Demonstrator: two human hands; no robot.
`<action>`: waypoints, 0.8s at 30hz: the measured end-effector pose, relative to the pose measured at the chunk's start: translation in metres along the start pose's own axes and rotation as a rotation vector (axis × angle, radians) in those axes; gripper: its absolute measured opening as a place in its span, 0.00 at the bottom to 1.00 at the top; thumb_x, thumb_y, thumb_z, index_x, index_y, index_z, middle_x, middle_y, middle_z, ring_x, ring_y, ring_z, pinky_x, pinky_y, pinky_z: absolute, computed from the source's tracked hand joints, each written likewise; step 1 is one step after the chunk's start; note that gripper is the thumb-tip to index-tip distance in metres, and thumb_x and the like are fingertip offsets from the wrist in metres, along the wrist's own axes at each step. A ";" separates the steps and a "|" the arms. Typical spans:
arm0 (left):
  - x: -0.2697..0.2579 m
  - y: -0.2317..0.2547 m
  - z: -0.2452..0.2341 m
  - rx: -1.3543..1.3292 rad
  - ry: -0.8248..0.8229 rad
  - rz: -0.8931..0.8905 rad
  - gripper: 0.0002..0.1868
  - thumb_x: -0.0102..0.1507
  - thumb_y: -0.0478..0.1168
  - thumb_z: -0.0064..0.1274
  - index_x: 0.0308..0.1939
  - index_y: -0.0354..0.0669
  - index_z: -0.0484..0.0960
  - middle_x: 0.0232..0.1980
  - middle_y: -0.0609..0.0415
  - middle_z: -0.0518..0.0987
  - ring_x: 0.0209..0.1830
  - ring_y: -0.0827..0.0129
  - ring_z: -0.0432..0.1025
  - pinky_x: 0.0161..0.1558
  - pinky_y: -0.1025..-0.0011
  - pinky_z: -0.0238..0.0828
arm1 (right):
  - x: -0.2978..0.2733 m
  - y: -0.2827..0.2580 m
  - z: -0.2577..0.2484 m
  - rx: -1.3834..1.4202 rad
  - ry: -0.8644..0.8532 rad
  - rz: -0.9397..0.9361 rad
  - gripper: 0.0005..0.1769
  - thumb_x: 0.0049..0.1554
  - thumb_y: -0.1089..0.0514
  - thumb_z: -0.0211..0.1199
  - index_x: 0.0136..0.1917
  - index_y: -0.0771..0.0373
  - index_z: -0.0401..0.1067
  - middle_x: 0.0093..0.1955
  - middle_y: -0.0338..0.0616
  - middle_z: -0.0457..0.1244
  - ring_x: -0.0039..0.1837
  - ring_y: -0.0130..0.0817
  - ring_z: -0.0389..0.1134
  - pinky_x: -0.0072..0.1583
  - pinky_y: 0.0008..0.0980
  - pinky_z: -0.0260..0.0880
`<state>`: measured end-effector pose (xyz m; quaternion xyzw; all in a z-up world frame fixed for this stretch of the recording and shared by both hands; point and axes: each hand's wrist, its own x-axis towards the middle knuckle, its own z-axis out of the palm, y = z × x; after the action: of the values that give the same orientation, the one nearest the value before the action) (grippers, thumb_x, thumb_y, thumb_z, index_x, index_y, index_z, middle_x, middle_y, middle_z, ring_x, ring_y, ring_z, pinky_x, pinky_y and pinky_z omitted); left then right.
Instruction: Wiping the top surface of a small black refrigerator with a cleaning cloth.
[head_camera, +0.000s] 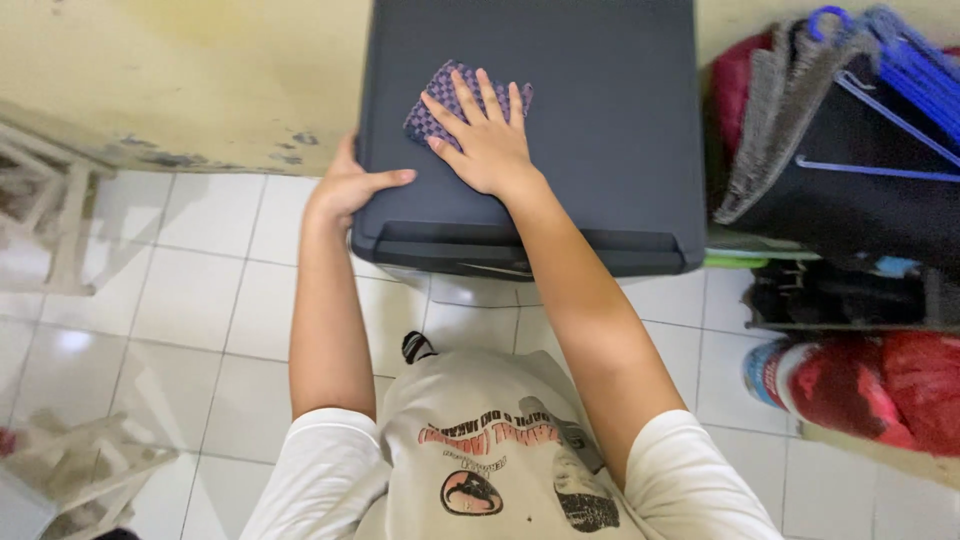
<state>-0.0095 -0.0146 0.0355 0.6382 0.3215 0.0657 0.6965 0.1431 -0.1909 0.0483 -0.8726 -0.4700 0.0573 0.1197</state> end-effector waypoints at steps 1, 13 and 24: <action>0.006 -0.008 -0.002 0.000 -0.018 0.001 0.69 0.40 0.37 0.76 0.78 0.31 0.48 0.67 0.31 0.73 0.62 0.51 0.76 0.56 0.59 0.80 | -0.008 0.016 -0.004 -0.006 0.002 0.017 0.33 0.66 0.30 0.43 0.83 0.28 0.48 0.89 0.41 0.34 0.88 0.50 0.28 0.79 0.64 0.19; -0.007 0.006 0.011 0.077 0.097 0.006 0.61 0.44 0.36 0.75 0.77 0.33 0.56 0.62 0.31 0.77 0.56 0.49 0.80 0.51 0.60 0.83 | -0.136 0.170 -0.059 -0.091 0.064 0.348 0.35 0.65 0.30 0.37 0.83 0.33 0.47 0.88 0.48 0.34 0.86 0.53 0.28 0.70 0.76 0.08; 0.002 -0.006 0.001 0.152 0.085 0.088 0.62 0.43 0.41 0.76 0.77 0.30 0.58 0.66 0.33 0.75 0.62 0.52 0.76 0.58 0.65 0.77 | -0.087 0.127 -0.035 -0.071 0.047 0.392 0.35 0.67 0.33 0.35 0.84 0.33 0.42 0.88 0.52 0.31 0.86 0.61 0.25 0.74 0.73 0.12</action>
<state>-0.0097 -0.0156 0.0296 0.6992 0.3264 0.0987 0.6284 0.2048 -0.3358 0.0480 -0.9522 -0.2899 0.0425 0.0861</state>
